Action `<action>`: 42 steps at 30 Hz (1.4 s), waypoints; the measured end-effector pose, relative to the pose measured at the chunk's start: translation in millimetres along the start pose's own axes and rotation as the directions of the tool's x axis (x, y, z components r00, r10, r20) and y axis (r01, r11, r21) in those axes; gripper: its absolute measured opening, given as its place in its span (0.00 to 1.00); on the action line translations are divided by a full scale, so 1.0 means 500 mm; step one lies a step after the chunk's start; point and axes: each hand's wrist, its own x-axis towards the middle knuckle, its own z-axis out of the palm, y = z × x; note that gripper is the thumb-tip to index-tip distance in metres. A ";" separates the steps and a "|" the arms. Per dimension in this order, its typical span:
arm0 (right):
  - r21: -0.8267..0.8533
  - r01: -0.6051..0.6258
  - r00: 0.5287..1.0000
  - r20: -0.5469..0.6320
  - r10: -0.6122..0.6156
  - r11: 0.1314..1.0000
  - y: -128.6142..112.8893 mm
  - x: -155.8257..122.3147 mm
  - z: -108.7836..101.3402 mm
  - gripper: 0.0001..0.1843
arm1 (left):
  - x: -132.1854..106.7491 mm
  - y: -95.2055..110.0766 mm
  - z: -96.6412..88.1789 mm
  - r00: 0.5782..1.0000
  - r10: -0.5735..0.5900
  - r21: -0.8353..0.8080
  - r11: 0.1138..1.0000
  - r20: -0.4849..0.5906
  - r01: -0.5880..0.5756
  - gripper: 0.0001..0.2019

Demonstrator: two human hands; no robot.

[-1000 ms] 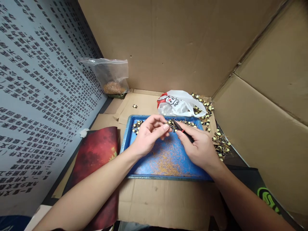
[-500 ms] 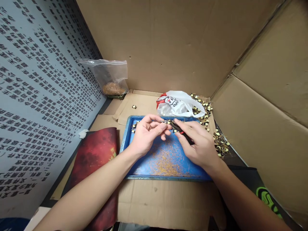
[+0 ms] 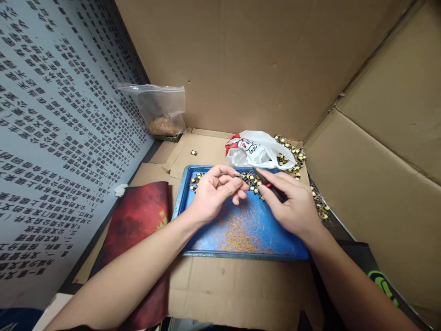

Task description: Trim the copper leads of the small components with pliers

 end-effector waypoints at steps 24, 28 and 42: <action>0.009 0.111 0.994 0.000 -0.111 0.994 -0.028 -0.011 0.005 0.20 | -0.003 0.001 0.001 0.999 -0.032 0.037 0.999 0.010 0.032 0.18; 0.033 0.052 0.999 0.013 -0.053 0.998 -0.032 -0.015 0.013 0.20 | -0.006 0.002 0.003 1.000 0.001 0.108 0.994 0.017 -0.003 0.16; 0.025 0.160 0.987 0.030 -0.161 0.987 -0.008 -0.008 0.004 0.20 | -0.005 0.005 0.003 1.000 0.009 0.089 0.996 -0.018 -0.007 0.20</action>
